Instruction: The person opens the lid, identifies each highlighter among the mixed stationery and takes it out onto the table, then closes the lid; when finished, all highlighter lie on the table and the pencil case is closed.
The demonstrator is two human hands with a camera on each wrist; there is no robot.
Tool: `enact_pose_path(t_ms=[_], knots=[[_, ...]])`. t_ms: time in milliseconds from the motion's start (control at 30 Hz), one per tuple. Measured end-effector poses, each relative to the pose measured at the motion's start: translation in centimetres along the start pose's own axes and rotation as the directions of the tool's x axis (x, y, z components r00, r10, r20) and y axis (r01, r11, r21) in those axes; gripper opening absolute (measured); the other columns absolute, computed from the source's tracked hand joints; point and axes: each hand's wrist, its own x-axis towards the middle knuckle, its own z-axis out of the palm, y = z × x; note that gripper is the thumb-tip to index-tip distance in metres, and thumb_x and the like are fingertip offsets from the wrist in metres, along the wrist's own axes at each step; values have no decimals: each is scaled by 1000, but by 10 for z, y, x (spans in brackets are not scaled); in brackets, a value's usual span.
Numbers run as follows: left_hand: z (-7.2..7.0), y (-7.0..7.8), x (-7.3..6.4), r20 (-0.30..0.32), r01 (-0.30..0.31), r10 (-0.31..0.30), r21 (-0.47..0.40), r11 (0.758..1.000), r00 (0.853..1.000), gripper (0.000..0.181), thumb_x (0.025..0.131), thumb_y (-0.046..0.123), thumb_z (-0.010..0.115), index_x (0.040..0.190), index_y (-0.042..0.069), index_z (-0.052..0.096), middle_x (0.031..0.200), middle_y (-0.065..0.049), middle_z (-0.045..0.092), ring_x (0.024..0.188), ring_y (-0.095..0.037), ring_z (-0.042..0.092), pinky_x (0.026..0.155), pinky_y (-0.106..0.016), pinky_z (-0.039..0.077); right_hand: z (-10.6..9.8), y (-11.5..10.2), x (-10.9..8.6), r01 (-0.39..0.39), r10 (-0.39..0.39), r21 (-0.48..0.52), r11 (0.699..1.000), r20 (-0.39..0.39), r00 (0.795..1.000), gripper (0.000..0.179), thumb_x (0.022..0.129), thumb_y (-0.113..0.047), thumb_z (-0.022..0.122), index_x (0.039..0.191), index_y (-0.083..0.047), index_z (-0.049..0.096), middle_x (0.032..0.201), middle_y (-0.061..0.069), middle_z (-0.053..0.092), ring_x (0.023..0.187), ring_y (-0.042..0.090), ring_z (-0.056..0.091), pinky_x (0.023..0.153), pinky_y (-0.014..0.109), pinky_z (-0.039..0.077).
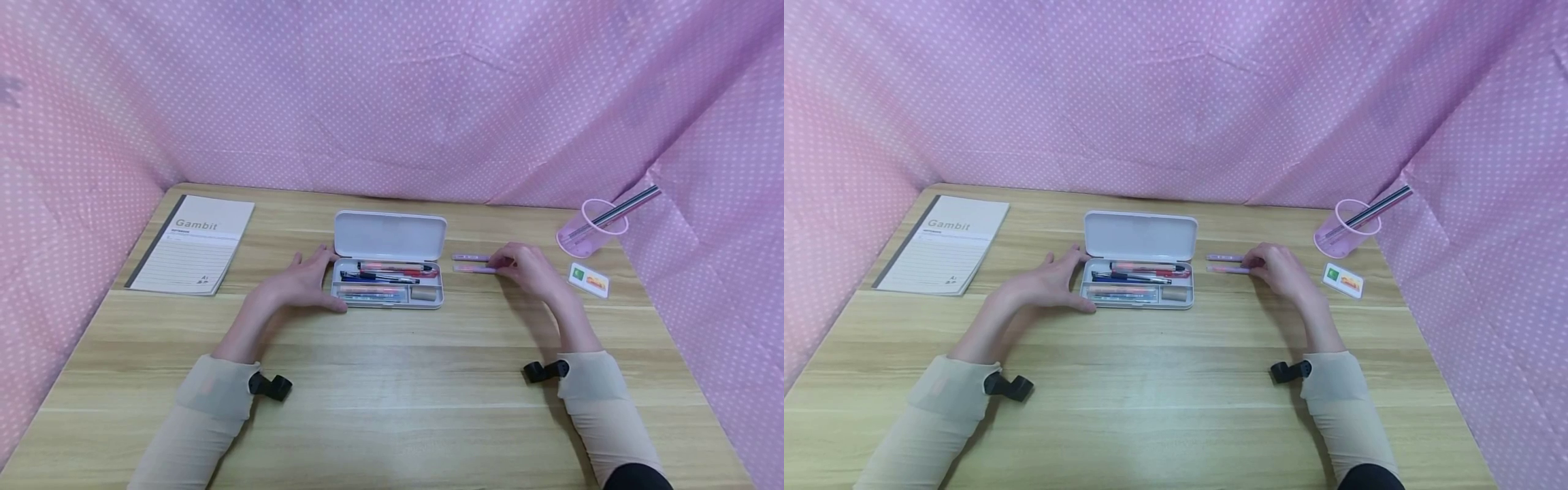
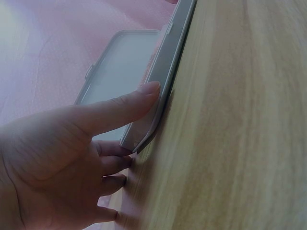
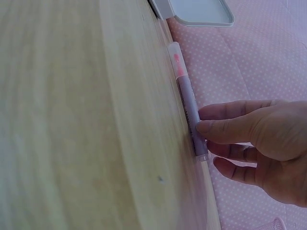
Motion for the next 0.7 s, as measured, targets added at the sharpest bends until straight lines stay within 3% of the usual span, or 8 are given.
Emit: enact_pose_path(t_ms=[700], knots=[[0,-1,0,-1,-3,3,-8,1000,1000,105,78,47,86,156,7,28,172,-27,1,161,-43,-1,129,-64,-11,-3,-3,-1,5,-5,11,1000,-34,999,15,90,-2,74,105,-4,77,100,15,77,92,30,70,84,49,59]])
